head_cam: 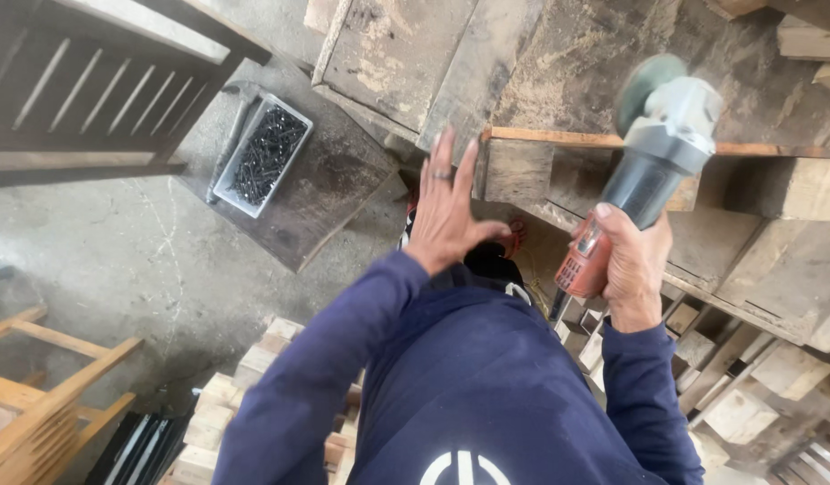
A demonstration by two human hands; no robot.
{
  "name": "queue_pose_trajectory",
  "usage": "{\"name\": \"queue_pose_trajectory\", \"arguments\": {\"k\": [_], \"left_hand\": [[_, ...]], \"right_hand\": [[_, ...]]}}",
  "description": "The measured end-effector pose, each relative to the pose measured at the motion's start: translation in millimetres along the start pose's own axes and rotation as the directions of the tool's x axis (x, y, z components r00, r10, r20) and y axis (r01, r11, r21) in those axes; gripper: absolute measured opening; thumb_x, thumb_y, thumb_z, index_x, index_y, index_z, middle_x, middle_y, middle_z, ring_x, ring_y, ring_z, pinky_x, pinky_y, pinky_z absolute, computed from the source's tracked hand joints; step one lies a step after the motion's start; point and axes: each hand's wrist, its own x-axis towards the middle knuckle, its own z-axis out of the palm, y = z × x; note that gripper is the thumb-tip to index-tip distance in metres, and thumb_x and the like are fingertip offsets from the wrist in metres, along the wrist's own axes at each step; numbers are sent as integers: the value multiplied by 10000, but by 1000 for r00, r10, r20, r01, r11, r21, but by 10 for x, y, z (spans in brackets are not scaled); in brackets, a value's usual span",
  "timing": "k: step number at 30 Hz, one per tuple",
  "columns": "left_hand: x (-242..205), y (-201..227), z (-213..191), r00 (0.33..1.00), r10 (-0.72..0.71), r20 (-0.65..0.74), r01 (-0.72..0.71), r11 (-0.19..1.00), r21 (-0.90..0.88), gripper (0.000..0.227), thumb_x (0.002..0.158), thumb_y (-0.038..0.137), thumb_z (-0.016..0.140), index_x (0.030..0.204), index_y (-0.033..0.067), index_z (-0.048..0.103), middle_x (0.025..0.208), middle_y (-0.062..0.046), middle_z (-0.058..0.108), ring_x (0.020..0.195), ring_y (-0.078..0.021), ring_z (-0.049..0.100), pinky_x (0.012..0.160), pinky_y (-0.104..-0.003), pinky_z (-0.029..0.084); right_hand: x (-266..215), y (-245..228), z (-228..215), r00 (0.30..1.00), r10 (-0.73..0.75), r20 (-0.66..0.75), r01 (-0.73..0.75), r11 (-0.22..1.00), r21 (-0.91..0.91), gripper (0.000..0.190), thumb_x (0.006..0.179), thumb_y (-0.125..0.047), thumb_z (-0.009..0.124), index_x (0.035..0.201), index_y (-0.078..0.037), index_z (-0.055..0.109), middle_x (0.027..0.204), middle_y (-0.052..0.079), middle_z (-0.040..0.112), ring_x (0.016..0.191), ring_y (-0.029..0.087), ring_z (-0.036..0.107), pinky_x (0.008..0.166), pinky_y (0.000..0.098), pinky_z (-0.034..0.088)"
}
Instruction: The person uses an angle grinder with a sanding disc to smooth the surfaces of a wooden pallet. They hold the pallet steady with one hand while operating the tool with the other, moving the grinder across the wood to remove rough edges and smooth the surface.
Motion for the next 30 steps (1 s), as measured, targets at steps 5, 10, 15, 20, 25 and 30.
{"name": "queue_pose_trajectory", "arguments": {"k": [5,10,15,20,25,30], "left_hand": [[689,-218,175,936,195,293,-238,964,116,1428,486,509,992,1558,118,134,1574,-330,138,1461,-520,213,1186,-630,244],[824,-125,190,872,199,448,-242,970,40,1252,564,256,960,1574,180,223,1498,-376,241,1396,-584,315,1151,-561,424],[1210,-104,226,884,293,365,-302,953,-34,1372,492,242,962,1609,183,168,1470,-337,268,1380,-539,342,1171,-520,403],[1321,-286,234,885,318,340,-309,948,-83,1433,443,283,980,1594,166,135,1459,-278,268,1392,-502,310,1207,-528,390],[941,-101,214,910,156,385,-150,988,-44,1468,487,304,923,1677,145,78,1585,-248,221,1481,-461,257,1274,-570,336],[1010,277,170,883,199,425,-387,822,418,1457,505,569,928,1606,79,108,1660,-217,107,1545,-431,23,1163,-809,77]], "right_hand": [[-52,-5,-128,999,18,-28,-16,997,78,473,845,-233,777,1153,-16,491,894,108,637,707,214,683,572,369,594],[-50,15,-288,997,-16,-72,21,997,69,417,866,-214,751,1128,-1,507,881,128,655,713,227,685,580,360,588],[-85,44,-390,989,-23,-143,44,988,148,465,856,-199,772,1168,1,492,903,133,652,729,236,693,601,375,602],[1,0,-319,984,-80,-157,111,974,196,499,876,-187,788,1209,8,472,955,138,645,756,246,701,631,398,619],[19,-11,-189,986,-90,-139,119,969,218,486,867,-177,766,1211,-3,471,946,121,659,741,226,707,620,388,627],[-74,67,-167,968,63,-245,-20,985,173,451,808,-170,756,1159,13,538,826,146,693,650,221,700,592,365,615]]}}
